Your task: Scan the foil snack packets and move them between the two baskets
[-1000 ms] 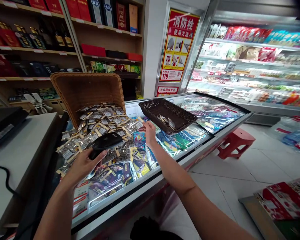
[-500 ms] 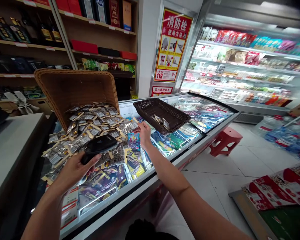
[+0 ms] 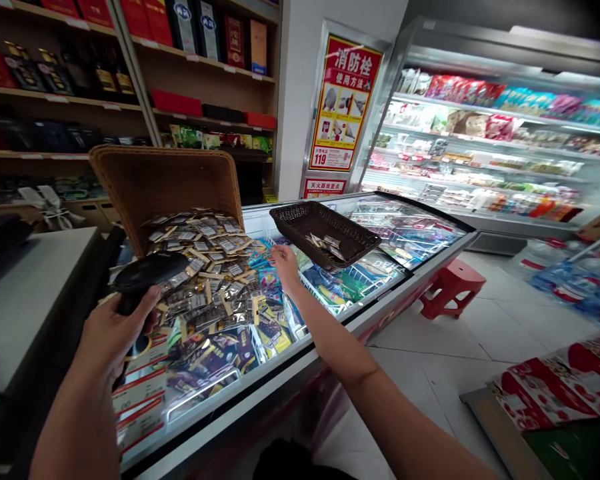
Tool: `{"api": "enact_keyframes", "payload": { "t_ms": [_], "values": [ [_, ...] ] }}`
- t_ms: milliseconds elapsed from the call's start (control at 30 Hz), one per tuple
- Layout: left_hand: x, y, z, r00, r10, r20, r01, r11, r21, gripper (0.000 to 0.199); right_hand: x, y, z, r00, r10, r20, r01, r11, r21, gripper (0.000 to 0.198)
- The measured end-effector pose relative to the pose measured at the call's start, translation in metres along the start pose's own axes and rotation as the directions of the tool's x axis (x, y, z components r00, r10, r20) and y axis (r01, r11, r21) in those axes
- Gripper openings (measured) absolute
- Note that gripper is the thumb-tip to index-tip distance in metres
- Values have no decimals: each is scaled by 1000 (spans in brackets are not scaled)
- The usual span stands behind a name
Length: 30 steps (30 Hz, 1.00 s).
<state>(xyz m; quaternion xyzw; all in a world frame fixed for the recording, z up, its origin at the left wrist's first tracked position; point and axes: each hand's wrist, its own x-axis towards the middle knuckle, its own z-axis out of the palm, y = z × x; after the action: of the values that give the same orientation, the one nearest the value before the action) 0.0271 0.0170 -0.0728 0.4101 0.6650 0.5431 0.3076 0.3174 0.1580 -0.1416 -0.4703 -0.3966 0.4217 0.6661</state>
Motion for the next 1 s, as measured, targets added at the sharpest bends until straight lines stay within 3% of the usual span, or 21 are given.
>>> {"api": "enact_keyframes", "payload": {
  "t_ms": [67, 200, 333, 433, 500, 567, 700, 767, 867, 1000],
  "values": [
    [2, -1, -3, 998, 8, -62, -11, 999, -52, 72, -14, 1, 25, 985, -6, 173, 50, 967, -250, 16],
    [6, -7, -7, 993, 35, -112, -44, 996, -83, 72, -37, -5, 86, 904, 55, 424, 219, 791, -571, 40],
    [4, -4, -4, 998, 3, -63, -9, 995, -98, 77, -58, -4, 143, 912, 95, 399, 255, 629, -734, 49],
    [-2, 2, -1, 1000, 13, -21, -15, 995, -101, 77, -70, -1, 158, 916, 121, 382, 237, 605, -760, 40],
    [-4, 4, 0, 1000, 25, 11, -24, 994, -103, 75, -72, -3, 151, 924, 97, 370, 217, 663, -717, 30],
    [-6, 4, 1, 999, 23, 37, -21, 997, -77, 73, -65, -8, 133, 946, 43, 322, 172, 776, -607, 25],
    [-7, -2, 4, 992, 45, 120, -49, 998, 35, 68, -40, -23, 77, 975, 17, 220, 30, 978, -207, 25],
    [-8, -5, 8, 977, 56, 207, -79, 991, 104, 66, -29, -27, 49, 985, 3, 172, 7, 998, -58, 27],
    [-12, -7, 15, 943, 70, 325, -143, 968, 206, 66, -23, -26, 18, 996, -36, 79, 35, 999, 21, 32],
    [-18, -7, 25, 913, 84, 398, -198, 947, 254, 64, -26, -16, 4, 999, -29, 30, 27, 998, 56, 34]
  ]
}}
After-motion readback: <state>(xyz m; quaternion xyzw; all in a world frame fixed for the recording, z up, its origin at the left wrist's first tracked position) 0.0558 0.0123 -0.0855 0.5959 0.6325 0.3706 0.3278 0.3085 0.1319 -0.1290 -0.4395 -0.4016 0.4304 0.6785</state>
